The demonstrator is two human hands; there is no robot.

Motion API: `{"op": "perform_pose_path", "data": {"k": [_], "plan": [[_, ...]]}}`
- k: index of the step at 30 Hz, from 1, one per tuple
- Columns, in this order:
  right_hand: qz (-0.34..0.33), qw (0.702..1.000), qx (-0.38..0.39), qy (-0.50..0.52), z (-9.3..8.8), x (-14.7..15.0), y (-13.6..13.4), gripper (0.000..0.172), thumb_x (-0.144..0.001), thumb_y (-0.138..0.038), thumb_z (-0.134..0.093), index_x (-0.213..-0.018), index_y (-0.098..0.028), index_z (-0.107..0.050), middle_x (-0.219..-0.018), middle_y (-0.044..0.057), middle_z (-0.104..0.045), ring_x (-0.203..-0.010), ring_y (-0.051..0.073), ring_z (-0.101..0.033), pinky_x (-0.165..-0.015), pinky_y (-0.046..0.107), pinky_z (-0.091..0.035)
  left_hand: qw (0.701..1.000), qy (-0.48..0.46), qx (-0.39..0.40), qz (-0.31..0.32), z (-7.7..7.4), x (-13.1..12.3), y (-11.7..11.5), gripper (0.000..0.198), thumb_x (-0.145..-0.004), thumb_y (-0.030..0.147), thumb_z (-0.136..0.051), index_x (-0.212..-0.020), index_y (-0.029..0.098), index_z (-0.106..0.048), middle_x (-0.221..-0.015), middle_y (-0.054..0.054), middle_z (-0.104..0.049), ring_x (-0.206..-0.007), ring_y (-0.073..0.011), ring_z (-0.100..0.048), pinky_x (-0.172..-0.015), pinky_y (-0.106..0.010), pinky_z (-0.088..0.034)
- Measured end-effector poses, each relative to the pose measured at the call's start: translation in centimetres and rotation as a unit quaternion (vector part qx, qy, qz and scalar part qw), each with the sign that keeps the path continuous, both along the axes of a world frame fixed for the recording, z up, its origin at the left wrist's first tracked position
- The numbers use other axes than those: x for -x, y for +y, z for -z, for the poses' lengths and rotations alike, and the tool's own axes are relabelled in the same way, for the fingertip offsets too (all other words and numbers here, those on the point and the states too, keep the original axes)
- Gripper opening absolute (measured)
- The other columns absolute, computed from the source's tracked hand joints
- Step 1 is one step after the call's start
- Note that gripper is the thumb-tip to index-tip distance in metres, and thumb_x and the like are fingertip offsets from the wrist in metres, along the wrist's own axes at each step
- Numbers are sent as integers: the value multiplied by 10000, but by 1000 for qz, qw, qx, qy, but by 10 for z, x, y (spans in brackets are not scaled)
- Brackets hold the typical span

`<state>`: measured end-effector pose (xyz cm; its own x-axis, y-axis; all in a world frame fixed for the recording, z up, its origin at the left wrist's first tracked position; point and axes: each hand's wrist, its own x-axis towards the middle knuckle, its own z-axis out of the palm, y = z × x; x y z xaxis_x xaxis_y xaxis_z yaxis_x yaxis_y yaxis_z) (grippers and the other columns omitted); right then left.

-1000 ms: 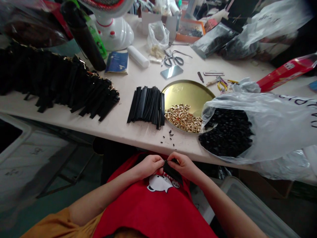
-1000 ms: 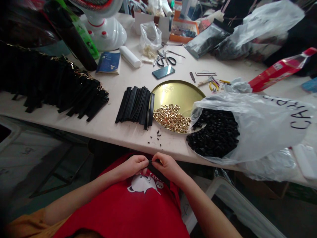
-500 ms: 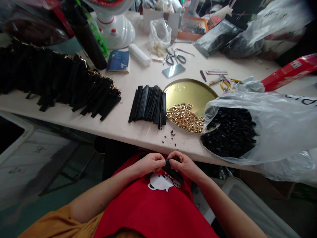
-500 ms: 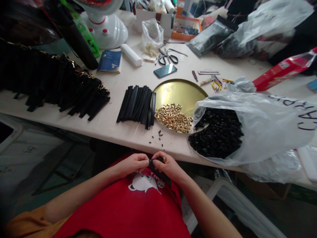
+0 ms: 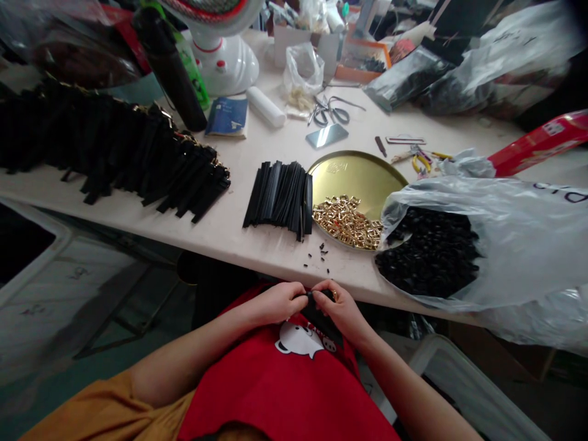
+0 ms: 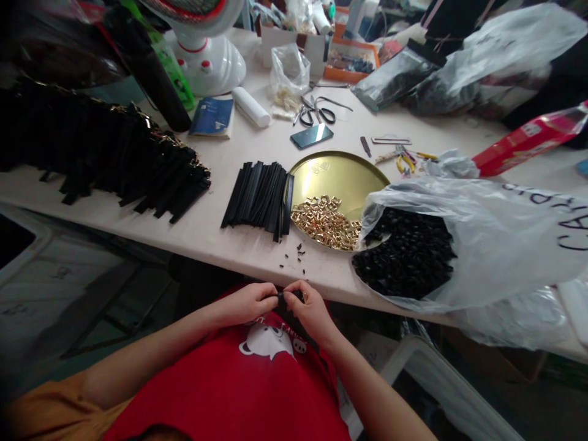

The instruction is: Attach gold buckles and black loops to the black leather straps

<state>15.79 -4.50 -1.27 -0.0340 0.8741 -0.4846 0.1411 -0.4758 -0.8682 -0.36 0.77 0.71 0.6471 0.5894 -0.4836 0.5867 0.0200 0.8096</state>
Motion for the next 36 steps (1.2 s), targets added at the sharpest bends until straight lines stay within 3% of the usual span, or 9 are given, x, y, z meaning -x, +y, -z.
{"op": "perform_pose_path", "data": {"k": [7,14,19,24,29,36], "plan": [[60,995,15,77,5,3,-5,239,-722,-404,-584,-772,-185,-503,-511,-65,-470,-457,79,-393,-458,211,-304,996,-36,84,-6,5,2,5,255,-769,356,-441,-781,129,-557,-691,13,-537,-613,-108,-463,-549,-200,-360],[113,992,21,44,17,15,-5,289,-728,-468,-548,-775,-190,-482,-515,-67,-434,-453,88,-399,-445,221,-317,998,32,-56,-24,13,-2,-4,242,-801,310,-394,-730,150,-562,-723,-25,-586,-656,-138,-495,-581,-221,-357],[41,998,21,36,19,12,-3,292,-749,-477,-516,-754,-189,-473,-511,-59,-458,-438,86,-386,-434,220,-301,1000,16,22,15,11,5,4,263,-777,352,-428,-753,136,-577,-705,-10,-580,-622,-124,-484,-546,-210,-354],[-22,999,-44,-8,13,3,-6,251,-810,-425,-445,-833,-182,-504,-552,-43,-472,-491,102,-431,-483,232,-349,993,-12,112,14,7,9,5,338,-789,430,-403,-697,135,-540,-574,15,-525,-478,-88,-430,-433,-193,-312],[-107,990,-88,-33,12,-4,-11,192,-820,-317,-457,-955,-201,-530,-828,16,-573,-624,112,-508,-595,247,-417,989,-25,147,-2,10,11,-6,331,-796,430,-390,-706,143,-528,-610,1,-571,-461,-83,-466,-421,-184,-343],[-179,971,-133,-82,20,-3,-12,206,-818,-249,-457,-1005,-215,-538,-930,41,-616,-839,171,-550,-757,313,-422,991,0,135,-24,10,9,-16,300,-790,398,-408,-681,146,-529,-578,4,-568,-457,-95,-489,-421,-192,-351]]}}
